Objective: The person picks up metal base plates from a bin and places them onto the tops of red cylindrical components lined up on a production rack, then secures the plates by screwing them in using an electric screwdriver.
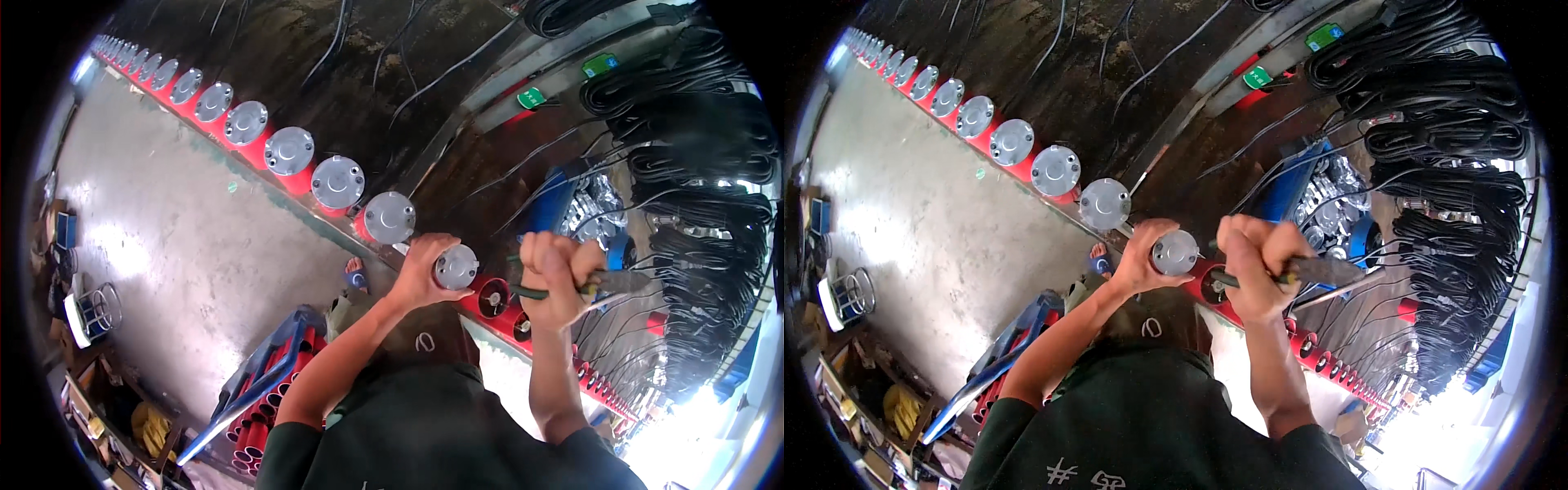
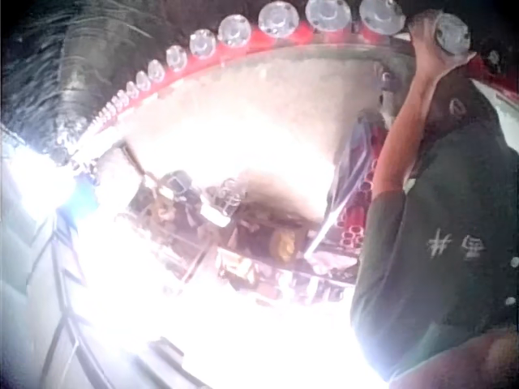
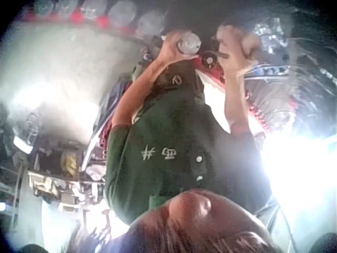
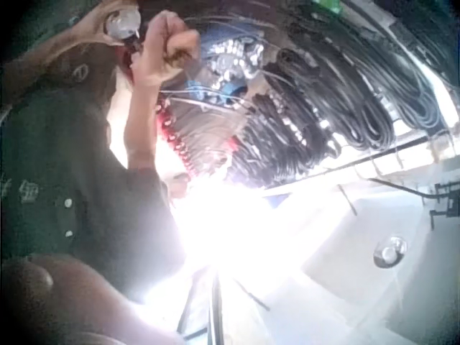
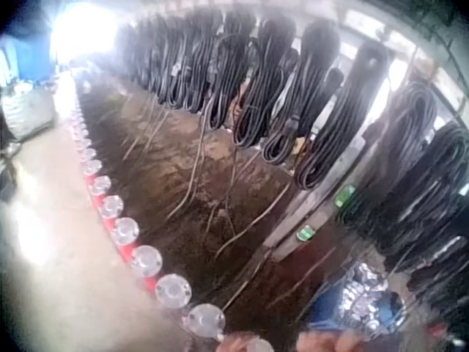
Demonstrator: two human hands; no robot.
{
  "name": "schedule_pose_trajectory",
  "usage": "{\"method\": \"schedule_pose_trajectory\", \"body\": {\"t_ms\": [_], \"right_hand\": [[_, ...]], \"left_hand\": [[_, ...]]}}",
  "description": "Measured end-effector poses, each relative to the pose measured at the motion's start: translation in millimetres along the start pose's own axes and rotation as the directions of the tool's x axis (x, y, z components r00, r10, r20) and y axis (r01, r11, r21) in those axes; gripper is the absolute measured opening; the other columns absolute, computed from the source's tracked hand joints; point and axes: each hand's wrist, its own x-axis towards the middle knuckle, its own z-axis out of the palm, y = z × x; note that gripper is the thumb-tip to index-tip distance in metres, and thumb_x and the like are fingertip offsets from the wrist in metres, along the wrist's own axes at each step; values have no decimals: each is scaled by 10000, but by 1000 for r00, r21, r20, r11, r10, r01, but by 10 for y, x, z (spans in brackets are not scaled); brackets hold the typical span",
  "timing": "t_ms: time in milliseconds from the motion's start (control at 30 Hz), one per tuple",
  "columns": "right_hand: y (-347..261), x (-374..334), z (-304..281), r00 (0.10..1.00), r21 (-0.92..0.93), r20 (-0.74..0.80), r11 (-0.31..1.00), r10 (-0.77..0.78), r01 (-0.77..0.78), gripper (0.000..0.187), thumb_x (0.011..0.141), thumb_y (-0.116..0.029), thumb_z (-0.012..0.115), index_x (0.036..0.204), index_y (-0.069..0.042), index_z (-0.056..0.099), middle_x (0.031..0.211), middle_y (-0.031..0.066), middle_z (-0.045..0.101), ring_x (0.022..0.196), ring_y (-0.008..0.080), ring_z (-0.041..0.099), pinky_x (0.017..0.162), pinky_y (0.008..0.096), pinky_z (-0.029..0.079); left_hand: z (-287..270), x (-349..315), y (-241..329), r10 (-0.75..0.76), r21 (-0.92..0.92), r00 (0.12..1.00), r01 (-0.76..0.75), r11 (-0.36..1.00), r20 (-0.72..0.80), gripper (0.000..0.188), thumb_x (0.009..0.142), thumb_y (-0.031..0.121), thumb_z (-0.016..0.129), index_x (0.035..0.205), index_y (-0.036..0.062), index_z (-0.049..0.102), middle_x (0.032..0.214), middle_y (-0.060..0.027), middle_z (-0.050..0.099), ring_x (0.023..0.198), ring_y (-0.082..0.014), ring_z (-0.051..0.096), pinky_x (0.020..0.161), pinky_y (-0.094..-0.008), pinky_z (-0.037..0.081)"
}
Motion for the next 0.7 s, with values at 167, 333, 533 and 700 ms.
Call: {"method": "schedule_pose_trajectory", "body": {"t_ms": [167,333,533,700], "right_hand": [[817,-592,-79,978,-224,-27,952,206,-207,432,904,91,699,724,-132,375,699,-31,427,668,75,451,631,282,359],[711,-411,-110,923,-72,-183,932,338,-356,432,937,-16,712,713,-130,360,686,-54,391,648,75,425,597,296,337],[-124,-472,-1153,571,332,-673,882,470,-335,285,883,-60,752,748,-143,514,672,-52,457,527,78,393,488,287,268],[-298,-1341,-2840,396,484,-710,812,583,-327,173,926,-166,689,940,-148,518,743,-33,449,659,115,465,612,341,447]], "left_hand": [[166,40,-126,58,-25,998,-57,998,28,769,616,268,968,1271,59,624,1273,-161,659,1173,-390,632,1006,-463,506],[66,138,150,-178,44,973,173,984,147,797,627,212,970,1312,63,591,1262,-165,676,1120,-370,689,942,-428,565],[7,127,306,-182,246,965,133,960,191,880,630,248,975,1371,46,546,1279,-198,654,1146,-409,658,967,-479,543],[302,328,942,108,493,988,-148,857,108,707,727,189,910,1317,-8,575,1214,-209,649,1122,-429,606,1024,-529,475]]}}
